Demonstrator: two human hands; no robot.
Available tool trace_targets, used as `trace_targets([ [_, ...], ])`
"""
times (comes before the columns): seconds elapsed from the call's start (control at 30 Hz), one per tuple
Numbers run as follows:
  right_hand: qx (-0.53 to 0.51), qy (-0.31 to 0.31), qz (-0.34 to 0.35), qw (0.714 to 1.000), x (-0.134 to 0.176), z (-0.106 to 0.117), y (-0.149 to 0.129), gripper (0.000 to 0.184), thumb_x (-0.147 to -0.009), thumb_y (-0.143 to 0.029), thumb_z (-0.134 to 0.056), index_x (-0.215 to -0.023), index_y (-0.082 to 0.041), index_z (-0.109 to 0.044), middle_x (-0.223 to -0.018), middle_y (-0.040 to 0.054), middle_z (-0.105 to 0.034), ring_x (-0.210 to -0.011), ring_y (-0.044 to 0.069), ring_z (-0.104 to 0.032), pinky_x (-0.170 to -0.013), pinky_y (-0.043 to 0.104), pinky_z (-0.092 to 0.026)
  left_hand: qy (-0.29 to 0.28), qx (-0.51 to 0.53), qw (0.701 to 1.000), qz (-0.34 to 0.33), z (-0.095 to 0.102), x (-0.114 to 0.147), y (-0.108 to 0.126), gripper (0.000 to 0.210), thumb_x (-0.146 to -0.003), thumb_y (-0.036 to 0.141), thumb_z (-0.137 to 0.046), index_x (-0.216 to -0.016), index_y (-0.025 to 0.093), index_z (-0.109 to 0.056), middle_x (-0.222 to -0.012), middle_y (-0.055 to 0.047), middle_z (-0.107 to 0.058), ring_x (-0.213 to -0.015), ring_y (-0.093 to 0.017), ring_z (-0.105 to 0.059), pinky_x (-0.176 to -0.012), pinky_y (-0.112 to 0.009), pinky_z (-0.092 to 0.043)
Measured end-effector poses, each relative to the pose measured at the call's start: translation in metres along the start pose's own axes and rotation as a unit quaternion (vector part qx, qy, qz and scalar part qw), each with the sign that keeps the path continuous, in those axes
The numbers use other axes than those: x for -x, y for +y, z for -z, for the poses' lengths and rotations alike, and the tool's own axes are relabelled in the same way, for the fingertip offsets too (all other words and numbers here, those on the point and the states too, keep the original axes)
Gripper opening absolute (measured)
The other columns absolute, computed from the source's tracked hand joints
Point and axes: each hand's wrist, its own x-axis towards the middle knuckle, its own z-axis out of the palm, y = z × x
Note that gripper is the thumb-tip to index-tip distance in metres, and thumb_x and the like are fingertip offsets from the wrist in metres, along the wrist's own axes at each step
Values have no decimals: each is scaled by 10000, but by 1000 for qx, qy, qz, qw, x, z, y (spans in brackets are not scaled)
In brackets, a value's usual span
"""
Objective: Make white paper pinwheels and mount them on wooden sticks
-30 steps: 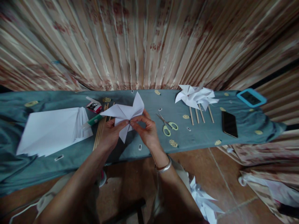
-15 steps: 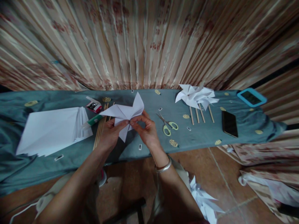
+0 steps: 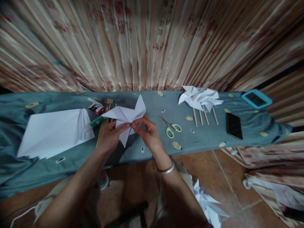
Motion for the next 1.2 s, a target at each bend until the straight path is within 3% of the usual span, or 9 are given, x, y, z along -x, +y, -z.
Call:
trace_targets([
  [0.5,-70,-12,-57,996,3,-9,0,261,-639,-436,-828,-701,-230,-679,-749,-18,-609,-735,144,-530,-755,298,-453,-23,60,998,23,9,-3,-2,287,-439,272,-900,-649,148,-749,-652,-6,-722,-577,-124,-611,-614,-253,-480],
  [0.77,-99,-4,-75,992,3,-11,1,202,-618,-344,-850,-714,-237,-708,-737,-27,-661,-716,136,-562,-752,297,-465,-20,47,998,21,12,-3,-4,275,-463,282,-895,-656,146,-752,-658,-8,-724,-574,-129,-614,-599,-254,-476],
  [1.07,-111,19,-56,992,4,-14,2,192,-604,-280,-852,-720,-235,-706,-757,-32,-660,-732,117,-575,-748,263,-477,-17,48,998,23,12,-1,-3,302,-453,303,-905,-658,144,-750,-637,4,-719,-547,-111,-600,-560,-228,-464],
  [1.2,-120,33,-44,991,4,-14,4,240,-595,-267,-852,-771,-247,-690,-873,-29,-659,-772,113,-594,-713,242,-496,-25,56,998,28,12,-2,-5,325,-445,301,-914,-686,147,-760,-655,0,-728,-552,-118,-615,-561,-235,-481],
])
